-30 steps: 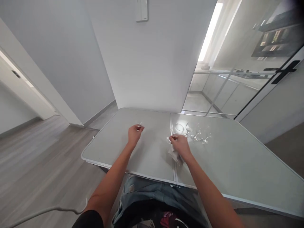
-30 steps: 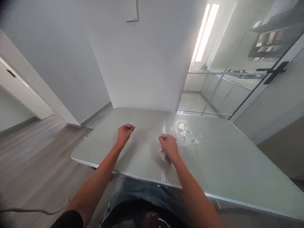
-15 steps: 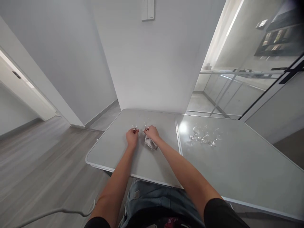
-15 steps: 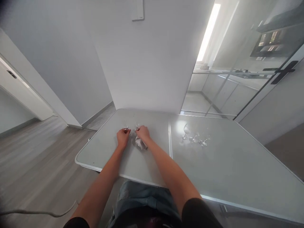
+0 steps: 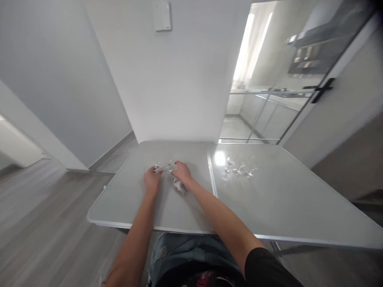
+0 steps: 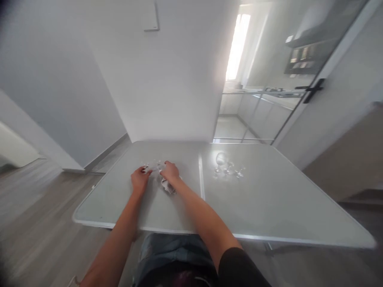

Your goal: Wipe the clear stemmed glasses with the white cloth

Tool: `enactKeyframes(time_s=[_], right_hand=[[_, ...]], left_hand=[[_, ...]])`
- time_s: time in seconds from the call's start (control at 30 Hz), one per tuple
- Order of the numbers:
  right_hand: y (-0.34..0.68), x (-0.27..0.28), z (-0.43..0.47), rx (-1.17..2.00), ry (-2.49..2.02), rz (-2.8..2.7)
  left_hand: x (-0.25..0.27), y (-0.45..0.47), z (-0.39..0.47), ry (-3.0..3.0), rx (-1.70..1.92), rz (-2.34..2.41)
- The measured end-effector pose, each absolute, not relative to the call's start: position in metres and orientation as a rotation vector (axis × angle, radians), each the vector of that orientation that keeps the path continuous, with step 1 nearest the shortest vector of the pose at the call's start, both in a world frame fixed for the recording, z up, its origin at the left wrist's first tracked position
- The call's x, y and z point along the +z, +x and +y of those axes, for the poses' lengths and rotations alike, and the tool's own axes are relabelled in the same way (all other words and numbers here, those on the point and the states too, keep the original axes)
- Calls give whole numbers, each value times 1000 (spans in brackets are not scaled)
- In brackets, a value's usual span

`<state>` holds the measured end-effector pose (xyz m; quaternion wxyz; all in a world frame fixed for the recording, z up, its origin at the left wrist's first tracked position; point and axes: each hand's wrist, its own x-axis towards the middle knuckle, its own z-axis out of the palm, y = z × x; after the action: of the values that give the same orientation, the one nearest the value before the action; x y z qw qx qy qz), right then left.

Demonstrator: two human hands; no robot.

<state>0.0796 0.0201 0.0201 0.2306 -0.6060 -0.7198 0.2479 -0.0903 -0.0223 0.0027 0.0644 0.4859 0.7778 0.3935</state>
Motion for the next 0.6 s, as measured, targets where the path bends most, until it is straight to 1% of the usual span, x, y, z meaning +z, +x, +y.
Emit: enactKeyframes(time_s=[0.1,0.13,0.2,0.3,0.37,0.43,0.5,0.6], right_hand=[[136,23,1,615,-1634,-1949],[159,24,-6,609,-1648,-1904],[212,25,-21,605,-1748,-1766],[295,25,-41,476,-1893,-1523],[345,24,-51,409,-1990,-1400],[386,20,-55,345,-2101,-1285],[417,16,-52,355,-2194,-1209],[445,8,-33,389,-2219,-1233]], left_hand=[[20,-75,-38,1487,1452,2423],[27,-65,-43,1481,1559,2390],[41,-36,-53,1519,1636,2274],[55,23,-62,1600,1531,2210],[55,67,-59,1681,1437,2069],[49,112,-49,1756,1279,1837],[38,155,-33,1784,1143,1638],[21,207,-3,1776,1012,1501]])
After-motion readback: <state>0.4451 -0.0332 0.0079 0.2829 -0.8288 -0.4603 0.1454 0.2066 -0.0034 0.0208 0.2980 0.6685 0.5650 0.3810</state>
